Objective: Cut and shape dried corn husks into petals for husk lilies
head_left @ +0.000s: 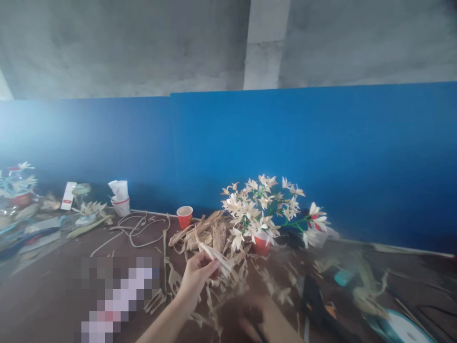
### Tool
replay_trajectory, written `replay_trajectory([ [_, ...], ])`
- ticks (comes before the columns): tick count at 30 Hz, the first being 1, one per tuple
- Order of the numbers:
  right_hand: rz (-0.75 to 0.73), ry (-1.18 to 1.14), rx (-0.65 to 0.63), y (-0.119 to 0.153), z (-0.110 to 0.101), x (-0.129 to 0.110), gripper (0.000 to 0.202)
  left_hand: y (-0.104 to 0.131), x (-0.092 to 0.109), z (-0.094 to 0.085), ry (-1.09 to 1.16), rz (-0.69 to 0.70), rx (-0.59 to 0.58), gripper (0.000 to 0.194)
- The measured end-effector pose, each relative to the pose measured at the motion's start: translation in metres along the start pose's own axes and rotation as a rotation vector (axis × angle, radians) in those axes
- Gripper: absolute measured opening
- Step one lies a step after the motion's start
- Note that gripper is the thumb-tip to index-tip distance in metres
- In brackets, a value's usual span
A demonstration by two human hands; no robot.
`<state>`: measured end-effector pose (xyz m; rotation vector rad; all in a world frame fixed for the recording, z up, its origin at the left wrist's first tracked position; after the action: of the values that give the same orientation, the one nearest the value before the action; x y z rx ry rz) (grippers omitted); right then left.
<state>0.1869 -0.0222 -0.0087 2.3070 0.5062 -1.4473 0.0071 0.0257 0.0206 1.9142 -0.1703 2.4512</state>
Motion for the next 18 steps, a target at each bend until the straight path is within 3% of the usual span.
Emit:
replay_trajectory([
  [4, 0.023, -0.009, 0.041, 0.0, 0.0, 0.0075, 0.024, 0.0008, -0.0017, 0.0012, 0.017, -0.004, 0.006, 0.027],
  [18, 0.072, -0.127, -0.037, 0.0007, 0.0037, 0.0025, 0.028, 0.0065, -0.0062, 0.0079, 0.168, -0.053, 0.078, 0.028],
])
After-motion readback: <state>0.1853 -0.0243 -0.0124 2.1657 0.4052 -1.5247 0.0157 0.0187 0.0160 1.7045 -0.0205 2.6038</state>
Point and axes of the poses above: each hand's wrist, its own y-axis away from the middle knuckle, its own z-axis out of the palm, x = y × z, the point moved 3 cm from there along -y, towards the middle knuckle, and after that the axes turned 9 degrees about -x, right-handed, at the moved point
